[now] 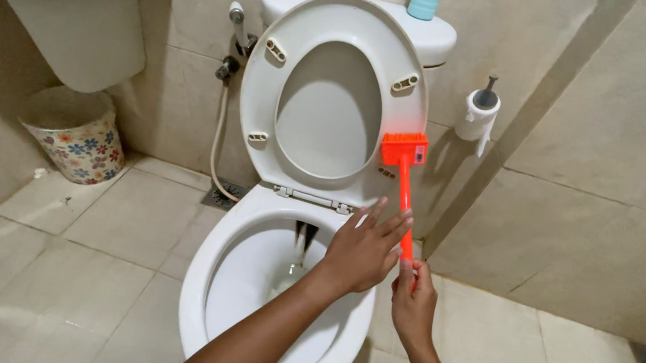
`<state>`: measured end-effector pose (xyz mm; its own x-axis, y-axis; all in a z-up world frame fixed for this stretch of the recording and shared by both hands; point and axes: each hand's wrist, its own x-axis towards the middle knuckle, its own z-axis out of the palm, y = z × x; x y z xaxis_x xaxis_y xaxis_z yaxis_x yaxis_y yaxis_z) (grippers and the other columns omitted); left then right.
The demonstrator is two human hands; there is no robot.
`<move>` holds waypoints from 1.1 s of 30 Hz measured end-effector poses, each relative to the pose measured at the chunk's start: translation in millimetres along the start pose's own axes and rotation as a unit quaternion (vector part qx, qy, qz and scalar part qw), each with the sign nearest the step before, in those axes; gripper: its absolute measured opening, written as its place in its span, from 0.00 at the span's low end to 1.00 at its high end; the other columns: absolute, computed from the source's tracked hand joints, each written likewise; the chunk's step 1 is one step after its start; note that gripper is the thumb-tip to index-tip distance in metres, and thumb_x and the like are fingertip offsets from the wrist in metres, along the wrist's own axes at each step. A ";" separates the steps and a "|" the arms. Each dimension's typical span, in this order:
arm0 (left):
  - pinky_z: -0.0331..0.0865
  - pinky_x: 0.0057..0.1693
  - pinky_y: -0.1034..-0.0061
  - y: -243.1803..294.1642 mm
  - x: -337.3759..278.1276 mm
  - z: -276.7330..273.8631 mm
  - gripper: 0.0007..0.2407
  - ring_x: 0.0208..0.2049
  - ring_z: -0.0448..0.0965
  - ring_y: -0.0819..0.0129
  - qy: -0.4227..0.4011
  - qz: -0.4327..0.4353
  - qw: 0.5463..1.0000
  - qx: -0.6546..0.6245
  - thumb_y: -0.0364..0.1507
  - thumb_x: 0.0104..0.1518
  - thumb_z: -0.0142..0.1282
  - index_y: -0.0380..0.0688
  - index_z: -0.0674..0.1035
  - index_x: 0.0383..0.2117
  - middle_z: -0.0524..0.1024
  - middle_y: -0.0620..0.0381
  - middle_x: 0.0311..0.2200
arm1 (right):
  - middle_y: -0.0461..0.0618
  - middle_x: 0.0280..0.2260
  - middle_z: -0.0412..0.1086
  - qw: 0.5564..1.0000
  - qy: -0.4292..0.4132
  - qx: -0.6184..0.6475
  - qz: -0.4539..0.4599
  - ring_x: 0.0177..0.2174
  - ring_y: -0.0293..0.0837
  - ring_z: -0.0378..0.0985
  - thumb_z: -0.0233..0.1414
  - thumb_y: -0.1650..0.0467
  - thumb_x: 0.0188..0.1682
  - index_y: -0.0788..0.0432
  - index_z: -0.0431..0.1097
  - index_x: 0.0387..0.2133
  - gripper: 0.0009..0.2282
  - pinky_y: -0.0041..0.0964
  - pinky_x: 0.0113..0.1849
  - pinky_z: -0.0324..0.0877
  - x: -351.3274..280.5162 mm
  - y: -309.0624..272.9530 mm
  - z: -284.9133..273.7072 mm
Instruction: The person uses an orange toilet brush to scrub the inside of the toilet bowl, the underside of the toilet seat, and the rim. They then rinse the brush under a handheld bidet sprayer and place it on the floor before closing the toilet seat.
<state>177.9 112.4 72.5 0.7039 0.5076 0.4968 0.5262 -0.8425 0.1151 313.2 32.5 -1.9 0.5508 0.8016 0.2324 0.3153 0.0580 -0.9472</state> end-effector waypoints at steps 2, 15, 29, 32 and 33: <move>0.51 0.69 0.49 0.3 4.0 -1.1 0.25 0.72 0.52 0.48 0.006 -0.006 1.000 0.008 0.38 0.63 0.46 0.47 0.65 0.67 0.57 0.62 0.71 | 0.43 0.18 0.63 1.000 -0.010 0.003 -0.020 0.20 0.33 0.62 0.44 0.60 0.60 0.61 0.69 0.35 0.16 0.32 0.23 0.60 9.7 7.5 0.4; 0.52 0.68 0.44 -2.3 26.9 -27.8 0.26 0.72 0.52 0.46 0.016 -0.027 0.996 0.079 0.37 0.60 0.49 0.50 0.65 0.67 0.57 0.62 0.71 | 0.40 0.15 0.58 0.990 -0.061 0.129 -0.010 0.15 0.31 0.57 0.43 0.61 0.61 0.60 0.72 0.33 0.17 0.29 0.19 0.55 33.0 -9.0 16.0; 0.48 0.69 0.46 5.9 28.1 -7.9 0.28 0.72 0.48 0.48 -0.004 -0.067 0.993 0.094 0.38 0.58 0.51 0.48 0.65 0.67 0.56 0.61 0.71 | 0.39 0.16 0.57 0.987 -0.082 0.137 -0.003 0.17 0.31 0.56 0.42 0.62 0.61 0.61 0.71 0.33 0.16 0.30 0.20 0.55 43.8 15.3 16.2; 0.50 0.69 0.46 5.7 37.9 -18.0 0.27 0.72 0.49 0.48 0.022 -0.064 0.992 0.107 0.39 0.59 0.51 0.49 0.65 0.67 0.56 0.61 0.71 | 0.39 0.17 0.58 0.990 -0.080 0.108 -0.039 0.18 0.30 0.57 0.43 0.61 0.61 0.60 0.71 0.33 0.16 0.29 0.21 0.55 53.2 -4.7 6.9; 0.51 0.68 0.46 5.3 40.3 -22.1 0.27 0.72 0.50 0.47 0.027 -0.063 0.991 0.112 0.39 0.61 0.50 0.49 0.65 0.67 0.57 0.62 0.71 | 0.39 0.17 0.59 0.992 -0.073 0.075 -0.071 0.18 0.30 0.58 0.43 0.61 0.61 0.60 0.71 0.32 0.17 0.29 0.21 0.57 54.7 -12.4 4.0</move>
<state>198.6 124.4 112.1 0.6020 0.5909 0.5371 0.7054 -0.7087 -0.0111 336.3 78.0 21.7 0.3873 0.8566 0.3411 0.2561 0.2554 -0.9323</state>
